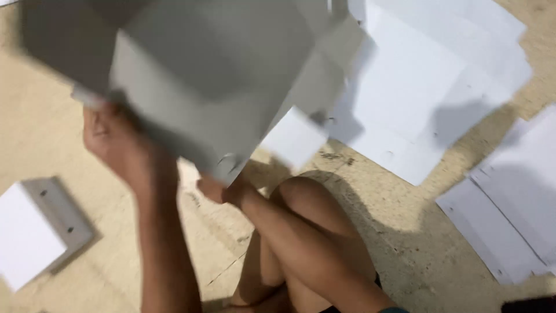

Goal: Manually folding and assembling cardboard boxes from flat pre-cut templates while sitting on the floor.

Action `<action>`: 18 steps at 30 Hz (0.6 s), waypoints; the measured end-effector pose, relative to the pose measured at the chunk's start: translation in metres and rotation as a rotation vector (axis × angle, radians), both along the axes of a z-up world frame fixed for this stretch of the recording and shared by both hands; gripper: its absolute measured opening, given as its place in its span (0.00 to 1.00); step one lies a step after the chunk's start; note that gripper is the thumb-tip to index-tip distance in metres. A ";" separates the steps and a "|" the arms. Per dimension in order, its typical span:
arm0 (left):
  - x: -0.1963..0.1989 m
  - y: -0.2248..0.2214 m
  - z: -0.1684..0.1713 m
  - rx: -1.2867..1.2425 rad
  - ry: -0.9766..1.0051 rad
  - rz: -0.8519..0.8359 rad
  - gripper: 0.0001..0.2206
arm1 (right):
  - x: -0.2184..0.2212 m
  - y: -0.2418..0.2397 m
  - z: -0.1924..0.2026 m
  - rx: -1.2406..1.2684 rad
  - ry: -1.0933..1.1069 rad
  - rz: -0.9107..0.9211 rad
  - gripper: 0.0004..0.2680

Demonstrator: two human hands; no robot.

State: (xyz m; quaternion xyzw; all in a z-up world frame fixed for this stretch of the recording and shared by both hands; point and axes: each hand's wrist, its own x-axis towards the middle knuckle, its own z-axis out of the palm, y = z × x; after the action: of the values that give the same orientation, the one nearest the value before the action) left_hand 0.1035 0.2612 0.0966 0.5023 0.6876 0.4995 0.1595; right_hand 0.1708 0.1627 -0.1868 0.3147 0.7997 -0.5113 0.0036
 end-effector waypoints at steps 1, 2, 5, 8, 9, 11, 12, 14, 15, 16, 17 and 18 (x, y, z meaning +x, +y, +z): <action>-0.028 -0.017 -0.007 0.010 0.011 0.026 0.16 | -0.006 -0.004 0.004 0.009 0.011 0.029 0.15; -0.056 -0.035 -0.014 -0.054 -0.123 0.121 0.15 | -0.012 -0.008 0.008 0.018 0.022 0.058 0.15; -0.150 -0.090 -0.091 -0.152 -0.279 0.324 0.15 | -0.028 -0.024 0.018 0.048 0.048 0.146 0.16; -0.204 -0.147 -0.142 -0.335 -0.293 0.371 0.18 | -0.038 -0.050 0.034 0.061 0.063 0.245 0.16; -0.212 -0.160 -0.151 -0.466 -0.284 0.292 0.32 | -0.039 -0.056 0.038 0.070 0.063 0.274 0.16; -0.177 -0.171 -0.141 -0.353 0.114 0.325 0.36 | -0.043 -0.062 0.038 0.085 0.059 0.327 0.17; -0.159 -0.174 -0.137 -0.253 0.518 0.328 0.40 | -0.050 -0.069 0.040 0.092 0.056 0.353 0.17; -0.104 -0.176 -0.099 -0.278 0.385 0.168 0.32 | -0.026 -0.069 0.115 -0.089 0.063 0.482 0.21; -0.078 -0.174 -0.079 -0.291 0.262 -0.017 0.26 | -0.016 -0.068 0.153 -0.272 0.074 0.582 0.26; -0.079 -0.183 -0.102 -0.286 0.260 0.002 0.26 | -0.013 -0.065 0.141 -0.265 0.070 0.600 0.26; -0.080 -0.191 -0.125 -0.615 0.456 -0.132 0.23 | -0.011 -0.062 0.129 -0.532 0.054 0.611 0.24; -0.081 -0.198 -0.147 -0.947 0.643 -0.270 0.21 | -0.009 -0.059 0.118 -0.798 0.032 0.612 0.22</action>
State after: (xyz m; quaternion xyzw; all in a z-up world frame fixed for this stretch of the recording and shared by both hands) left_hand 0.0229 0.0632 -0.0509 0.5857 0.7797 -0.0641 0.2120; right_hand 0.1621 0.1041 -0.0685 0.0317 0.5973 -0.7576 0.2612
